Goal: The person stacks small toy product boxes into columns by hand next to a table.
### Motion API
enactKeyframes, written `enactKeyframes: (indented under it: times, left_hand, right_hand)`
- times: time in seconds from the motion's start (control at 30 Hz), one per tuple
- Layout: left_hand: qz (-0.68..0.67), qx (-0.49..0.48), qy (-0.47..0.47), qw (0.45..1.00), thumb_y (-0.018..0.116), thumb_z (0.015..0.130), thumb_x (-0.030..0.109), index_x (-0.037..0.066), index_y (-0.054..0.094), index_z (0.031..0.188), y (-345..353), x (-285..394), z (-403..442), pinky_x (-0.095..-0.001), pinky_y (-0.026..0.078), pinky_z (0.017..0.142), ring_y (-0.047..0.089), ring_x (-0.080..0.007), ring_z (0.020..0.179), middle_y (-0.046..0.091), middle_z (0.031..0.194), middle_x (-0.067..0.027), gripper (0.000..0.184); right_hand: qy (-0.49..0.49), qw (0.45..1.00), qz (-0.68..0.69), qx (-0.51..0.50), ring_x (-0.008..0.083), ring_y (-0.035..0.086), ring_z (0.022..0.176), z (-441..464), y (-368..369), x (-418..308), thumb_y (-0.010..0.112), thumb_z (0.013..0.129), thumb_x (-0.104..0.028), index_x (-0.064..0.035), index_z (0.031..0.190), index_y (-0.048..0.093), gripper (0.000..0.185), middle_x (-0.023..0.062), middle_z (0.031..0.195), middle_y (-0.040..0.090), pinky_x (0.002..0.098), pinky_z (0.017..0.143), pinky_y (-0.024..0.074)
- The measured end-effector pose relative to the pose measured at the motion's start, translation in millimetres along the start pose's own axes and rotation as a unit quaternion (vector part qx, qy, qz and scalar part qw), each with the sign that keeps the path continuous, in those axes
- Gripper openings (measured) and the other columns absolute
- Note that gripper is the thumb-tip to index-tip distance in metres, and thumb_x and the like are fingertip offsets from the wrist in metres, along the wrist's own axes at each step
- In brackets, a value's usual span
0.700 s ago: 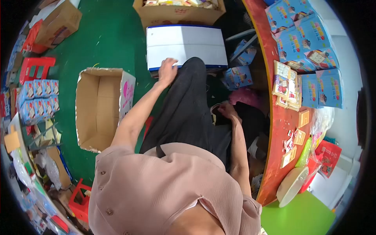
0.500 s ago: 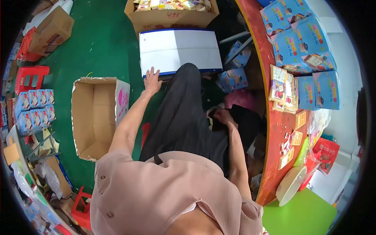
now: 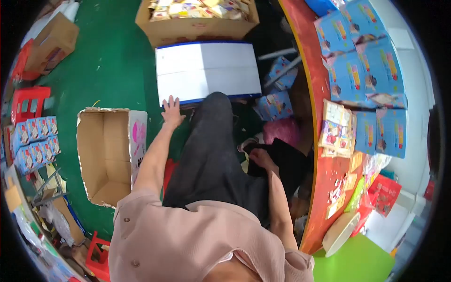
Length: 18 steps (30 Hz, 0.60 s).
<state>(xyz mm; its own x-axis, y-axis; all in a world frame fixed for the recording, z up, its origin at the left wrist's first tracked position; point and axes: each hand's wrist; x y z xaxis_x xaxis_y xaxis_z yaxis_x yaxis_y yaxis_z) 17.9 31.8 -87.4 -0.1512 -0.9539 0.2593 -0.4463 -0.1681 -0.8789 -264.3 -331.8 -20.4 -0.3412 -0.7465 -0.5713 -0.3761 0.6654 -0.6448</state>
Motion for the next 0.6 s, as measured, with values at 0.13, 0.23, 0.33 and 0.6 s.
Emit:
enactKeyframes:
  times: [0.13,0.23,0.33,0.6]
  left_hand:
    - [0.049,-0.041,0.032,0.997,0.079,0.073,0.034,0.011,0.032,0.145,-7.6,-8.7,16.5,-0.058,0.042,0.098,0.026,-0.0437,0.137,0.021,0.153,-0.0154,0.089]
    - [-0.026,-0.086,0.092,0.992,0.071,0.078,0.042,0.003,0.043,0.138,-21.8,-29.5,79.9,-0.0426,0.044,0.101,0.046,-0.0378,0.126,0.044,0.14,-0.0204,0.077]
    - [-0.106,-0.006,0.145,0.984,0.069,0.081,0.043,0.0,0.048,0.134,-72.2,16.1,122.8,-0.0396,0.043,0.1,0.051,-0.0342,0.122,0.054,0.131,-0.023,0.072]
    - [-0.593,-0.141,-0.022,0.792,0.069,0.086,0.029,0.007,0.053,0.129,-55.7,256.1,94.2,-0.0345,0.049,0.066,0.06,-0.0164,0.083,0.065,0.097,-0.0078,0.051]
  right_hand:
    - [-0.008,1.0,0.026,0.004,0.0197,0.064,0.071,11.3,-2.0,6.4,0.065,0.084,-0.019,-0.0037,0.089,0.067,0.016,0.0118,0.076,0.067,0.0344,0.065,0.0497]
    - [0.038,0.995,0.09,-0.022,0.0152,0.063,0.071,28.7,-16.5,17.0,0.064,0.086,-0.023,-0.0044,0.096,0.067,0.021,0.0084,0.076,0.067,0.0318,0.065,0.0493]
    - [0.063,0.988,0.118,0.079,0.0163,0.065,0.077,59.4,-42.0,35.4,0.064,0.088,-0.026,-0.0046,0.107,0.066,0.028,0.0098,0.082,0.069,0.0318,0.069,0.0502]
    - [0.181,0.872,0.112,0.44,0.0251,0.066,0.088,139.1,-105.1,91.4,0.065,0.086,-0.035,-0.0038,0.099,0.067,0.034,0.0138,0.089,0.069,0.0363,0.077,0.0501]
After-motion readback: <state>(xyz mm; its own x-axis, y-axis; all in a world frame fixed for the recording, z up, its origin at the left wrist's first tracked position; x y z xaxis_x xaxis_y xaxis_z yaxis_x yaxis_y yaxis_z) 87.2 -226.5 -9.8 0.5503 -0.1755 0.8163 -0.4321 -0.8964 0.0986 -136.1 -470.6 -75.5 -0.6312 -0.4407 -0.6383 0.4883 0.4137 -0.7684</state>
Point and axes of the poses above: each hand's wrist, its own z-axis towards the middle knuckle, its own y-axis out of the palm, x = y × z
